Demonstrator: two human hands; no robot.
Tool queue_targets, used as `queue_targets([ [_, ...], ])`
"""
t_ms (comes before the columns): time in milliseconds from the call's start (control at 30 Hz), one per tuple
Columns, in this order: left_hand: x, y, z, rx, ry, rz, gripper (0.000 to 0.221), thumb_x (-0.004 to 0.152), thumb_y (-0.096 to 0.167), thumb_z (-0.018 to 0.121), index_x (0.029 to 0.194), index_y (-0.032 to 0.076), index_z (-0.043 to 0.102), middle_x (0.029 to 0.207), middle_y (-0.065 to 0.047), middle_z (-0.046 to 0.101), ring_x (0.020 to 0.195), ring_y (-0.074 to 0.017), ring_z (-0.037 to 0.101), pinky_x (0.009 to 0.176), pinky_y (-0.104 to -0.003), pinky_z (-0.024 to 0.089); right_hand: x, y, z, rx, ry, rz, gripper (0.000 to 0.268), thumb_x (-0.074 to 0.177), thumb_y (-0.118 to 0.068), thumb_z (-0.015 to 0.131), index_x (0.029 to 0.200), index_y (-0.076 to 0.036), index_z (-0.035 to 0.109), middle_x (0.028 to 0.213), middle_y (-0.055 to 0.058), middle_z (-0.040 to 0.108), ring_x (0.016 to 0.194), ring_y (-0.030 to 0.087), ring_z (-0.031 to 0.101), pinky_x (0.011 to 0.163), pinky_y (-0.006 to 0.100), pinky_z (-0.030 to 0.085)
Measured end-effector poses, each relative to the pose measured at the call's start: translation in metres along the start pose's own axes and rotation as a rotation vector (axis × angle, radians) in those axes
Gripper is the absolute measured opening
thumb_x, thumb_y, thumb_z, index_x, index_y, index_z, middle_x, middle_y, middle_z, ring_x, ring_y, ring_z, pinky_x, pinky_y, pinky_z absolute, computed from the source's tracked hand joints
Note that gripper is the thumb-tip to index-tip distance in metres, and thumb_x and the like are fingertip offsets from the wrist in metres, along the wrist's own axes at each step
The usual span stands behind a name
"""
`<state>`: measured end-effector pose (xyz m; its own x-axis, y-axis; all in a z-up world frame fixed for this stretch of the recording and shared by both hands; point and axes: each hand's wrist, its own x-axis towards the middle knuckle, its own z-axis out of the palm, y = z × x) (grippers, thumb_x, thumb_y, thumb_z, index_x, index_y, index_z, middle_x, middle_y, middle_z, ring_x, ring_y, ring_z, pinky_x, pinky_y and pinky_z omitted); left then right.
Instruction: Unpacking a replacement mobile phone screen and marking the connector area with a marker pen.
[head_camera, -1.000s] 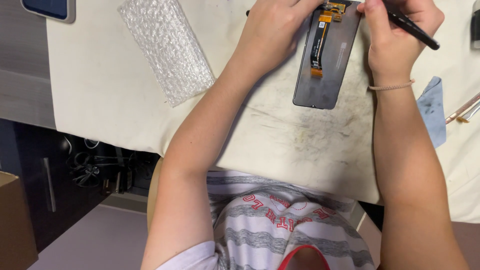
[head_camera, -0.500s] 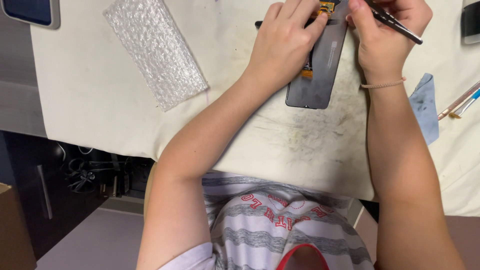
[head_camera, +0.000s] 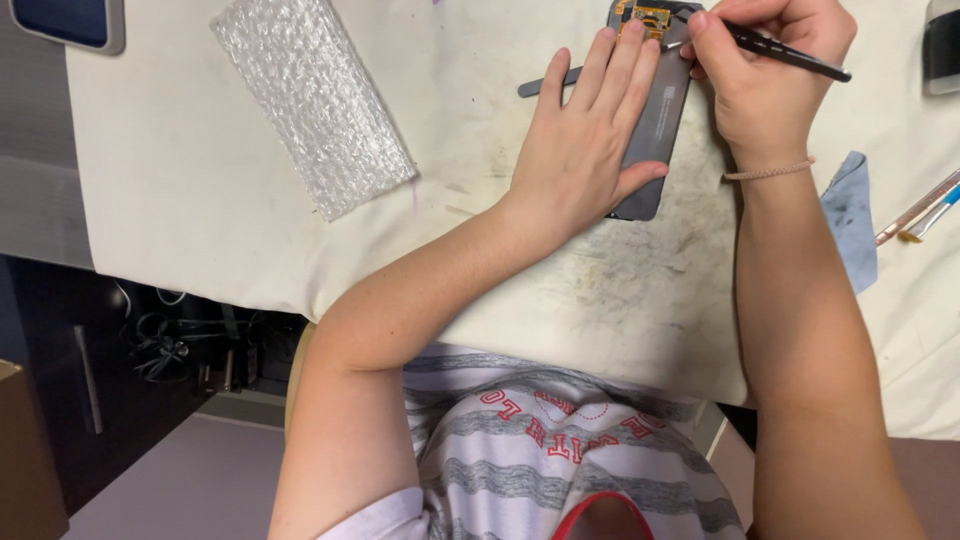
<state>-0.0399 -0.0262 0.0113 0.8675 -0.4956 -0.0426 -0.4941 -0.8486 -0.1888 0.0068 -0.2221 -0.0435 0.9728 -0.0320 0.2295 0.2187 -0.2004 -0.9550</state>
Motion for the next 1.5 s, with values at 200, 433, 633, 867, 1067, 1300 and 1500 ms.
queue_targets([
  [200,0.006,-0.011,0.003,-0.024,0.062,0.019,0.120,0.096,0.106,0.060,0.161,0.012,0.021,0.164,-0.005,0.036,0.149,-0.0216,0.040,0.119,-0.051,0.036,-0.001,0.000,0.000,0.009,-0.001,-0.110,0.030,0.114,0.017,0.082,0.100,0.007,0.058,0.096,0.024,0.069,0.076,0.028,0.070,0.069,0.036,0.061],
  [433,0.005,-0.017,-0.001,-0.194,-0.009,0.082,0.113,0.104,0.097,0.060,0.166,0.007,0.029,0.168,-0.011,0.017,0.156,-0.0274,0.016,0.125,-0.059,0.021,-0.002,0.001,-0.003,0.042,-0.011,-0.113,0.036,0.116,0.022,0.080,0.102,0.006,0.052,0.099,0.027,0.066,0.077,0.033,0.069,0.068,0.039,0.061],
  [633,0.004,-0.016,-0.004,-0.297,-0.024,0.044,0.115,0.101,0.096,0.070,0.166,0.010,0.031,0.166,-0.022,0.013,0.157,-0.0349,0.014,0.129,-0.057,0.019,-0.003,0.010,-0.007,0.067,0.008,-0.087,0.034,0.116,0.018,0.080,0.099,0.005,0.054,0.098,0.026,0.066,0.076,0.033,0.070,0.067,0.040,0.062],
  [867,0.009,-0.016,0.002,-0.259,0.003,0.075,0.116,0.098,0.097,0.066,0.165,0.010,0.029,0.165,-0.024,0.018,0.154,-0.0385,0.015,0.127,-0.058,0.021,0.003,0.004,0.001,0.056,0.038,-0.105,0.029,0.114,0.017,0.079,0.099,0.005,0.056,0.092,0.026,0.069,0.072,0.029,0.068,0.068,0.038,0.061],
  [1067,0.005,-0.009,0.006,-0.255,0.030,0.020,0.118,0.092,0.099,0.068,0.166,0.015,0.032,0.164,-0.027,0.014,0.155,-0.0445,0.022,0.127,-0.054,0.029,-0.001,0.001,-0.001,0.049,0.012,-0.119,0.028,0.108,0.019,0.077,0.094,0.006,0.057,0.089,0.025,0.069,0.074,0.028,0.068,0.068,0.037,0.057],
  [1300,0.004,-0.011,0.002,-0.250,-0.017,-0.034,0.114,0.090,0.100,0.059,0.166,0.021,0.030,0.164,-0.030,0.016,0.154,-0.0457,0.017,0.126,-0.059,0.023,0.001,-0.003,0.001,0.048,-0.043,-0.080,0.025,0.110,0.019,0.077,0.095,0.008,0.060,0.092,0.025,0.070,0.077,0.028,0.070,0.072,0.036,0.060],
  [1500,0.004,-0.012,0.002,-0.250,-0.021,-0.030,0.115,0.091,0.102,0.061,0.166,0.022,0.027,0.164,-0.029,0.018,0.154,-0.0453,0.020,0.126,-0.059,0.022,0.001,0.000,0.001,0.021,-0.041,-0.091,0.025,0.111,0.017,0.079,0.095,0.008,0.062,0.094,0.025,0.072,0.077,0.028,0.071,0.072,0.036,0.061],
])
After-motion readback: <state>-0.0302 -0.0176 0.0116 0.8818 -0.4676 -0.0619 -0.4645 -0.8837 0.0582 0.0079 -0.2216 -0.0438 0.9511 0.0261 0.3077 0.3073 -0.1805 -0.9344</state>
